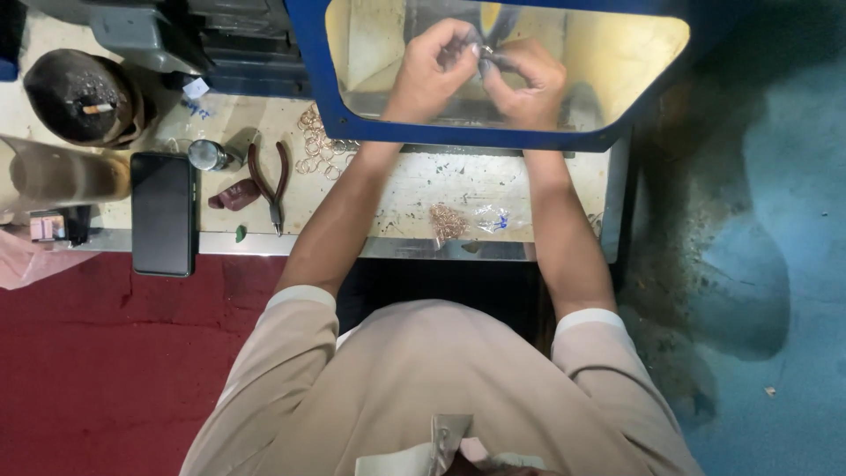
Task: Polishing small jewelry components using a bench polisher and then placing them into small plastic bags.
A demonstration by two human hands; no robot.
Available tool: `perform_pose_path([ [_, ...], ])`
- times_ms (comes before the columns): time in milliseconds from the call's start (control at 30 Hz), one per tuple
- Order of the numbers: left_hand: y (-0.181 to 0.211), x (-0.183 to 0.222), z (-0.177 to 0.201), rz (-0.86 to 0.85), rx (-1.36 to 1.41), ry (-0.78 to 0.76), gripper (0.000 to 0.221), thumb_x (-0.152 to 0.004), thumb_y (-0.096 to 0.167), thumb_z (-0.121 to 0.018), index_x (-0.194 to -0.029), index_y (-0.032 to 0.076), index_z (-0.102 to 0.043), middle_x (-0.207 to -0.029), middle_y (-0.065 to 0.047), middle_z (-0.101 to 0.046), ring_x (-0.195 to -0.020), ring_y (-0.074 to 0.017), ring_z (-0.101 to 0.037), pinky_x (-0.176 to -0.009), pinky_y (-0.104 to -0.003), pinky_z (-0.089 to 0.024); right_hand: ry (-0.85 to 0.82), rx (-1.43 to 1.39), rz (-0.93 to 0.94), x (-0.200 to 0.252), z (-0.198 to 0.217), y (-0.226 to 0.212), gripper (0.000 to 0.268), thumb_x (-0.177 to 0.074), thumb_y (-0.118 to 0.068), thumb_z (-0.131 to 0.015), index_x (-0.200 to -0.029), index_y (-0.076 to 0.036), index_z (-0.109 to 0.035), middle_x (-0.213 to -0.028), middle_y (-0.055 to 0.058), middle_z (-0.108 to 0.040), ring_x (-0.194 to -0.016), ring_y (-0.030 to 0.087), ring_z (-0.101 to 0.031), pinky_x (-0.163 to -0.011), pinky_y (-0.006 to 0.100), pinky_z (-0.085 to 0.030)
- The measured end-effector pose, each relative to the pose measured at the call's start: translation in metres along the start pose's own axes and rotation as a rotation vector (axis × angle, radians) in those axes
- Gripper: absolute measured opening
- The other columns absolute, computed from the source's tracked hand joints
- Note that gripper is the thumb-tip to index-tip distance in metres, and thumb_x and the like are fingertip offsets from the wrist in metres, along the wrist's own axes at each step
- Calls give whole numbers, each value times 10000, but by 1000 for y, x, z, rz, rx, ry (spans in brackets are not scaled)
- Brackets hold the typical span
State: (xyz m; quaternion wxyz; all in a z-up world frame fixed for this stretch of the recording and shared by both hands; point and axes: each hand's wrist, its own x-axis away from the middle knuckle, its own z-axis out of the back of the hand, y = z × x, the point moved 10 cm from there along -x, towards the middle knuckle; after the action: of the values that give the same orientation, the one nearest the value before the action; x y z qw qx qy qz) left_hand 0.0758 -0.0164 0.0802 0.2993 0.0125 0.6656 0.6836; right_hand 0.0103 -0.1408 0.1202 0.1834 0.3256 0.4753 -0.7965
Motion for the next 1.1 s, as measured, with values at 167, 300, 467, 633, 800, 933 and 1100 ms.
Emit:
perform_pose_path([
  [167,-29,0,-11,138,273,77,88,-1013,131,-601,-1013,72,-667,-941,-35,-670,-880,-144,-632,-813,-277,-554,103,-31,-139,2,1,19,58,-941,22,-762,-884,29,-758,-822,150,-742,-762,237,-702,-651,349,-577],
  [300,-43,-1,-13,150,323,119,92,-1009,139,-594,-985,85,-665,-934,-37,-663,-893,-156,-631,-837,-290,-558,149,-53,-111,1,-1,18,93,-937,30,-758,-844,18,-754,-781,139,-736,-719,232,-689,-638,364,-569],
  [467,-49,2,-6,322,315,94,127,-1021,179,-581,-1024,95,-676,-930,-13,-683,-829,-110,-639,-746,-235,-551,98,-103,-279,1,-8,33,78,-957,-46,-768,-889,-18,-742,-828,95,-728,-754,182,-660,-671,319,-540],
  [633,-47,1,15,333,140,95,141,-985,153,-622,-1083,54,-597,-976,-74,-683,-840,-161,-695,-782,-270,-596,-31,-256,-537,13,-21,51,101,-998,-153,-717,-1028,-57,-723,-1003,68,-763,-930,156,-702,-852,288,-556],
  [800,-35,0,9,322,84,-62,259,-955,260,-707,-1144,86,-743,-1149,-66,-765,-1062,-171,-724,-897,-309,-620,-17,-221,-586,20,-20,55,129,-927,-94,-763,-1045,-44,-746,-1018,106,-782,-947,194,-758,-872,319,-644],
  [933,-20,-1,7,318,200,-109,190,-945,195,-746,-1085,66,-748,-1034,-68,-779,-940,-142,-752,-832,-267,-638,-6,-131,-450,12,-12,39,113,-925,-84,-796,-1018,-38,-752,-989,116,-784,-923,207,-762,-839,330,-641],
  [1100,-3,-5,10,200,117,-107,81,-969,114,-695,-1003,72,-755,-952,-39,-767,-894,-131,-723,-874,-288,-604,-7,-290,-584,15,-16,43,132,-929,-48,-788,-1049,-74,-737,-1051,98,-782,-1009,190,-760,-956,316,-630],
])
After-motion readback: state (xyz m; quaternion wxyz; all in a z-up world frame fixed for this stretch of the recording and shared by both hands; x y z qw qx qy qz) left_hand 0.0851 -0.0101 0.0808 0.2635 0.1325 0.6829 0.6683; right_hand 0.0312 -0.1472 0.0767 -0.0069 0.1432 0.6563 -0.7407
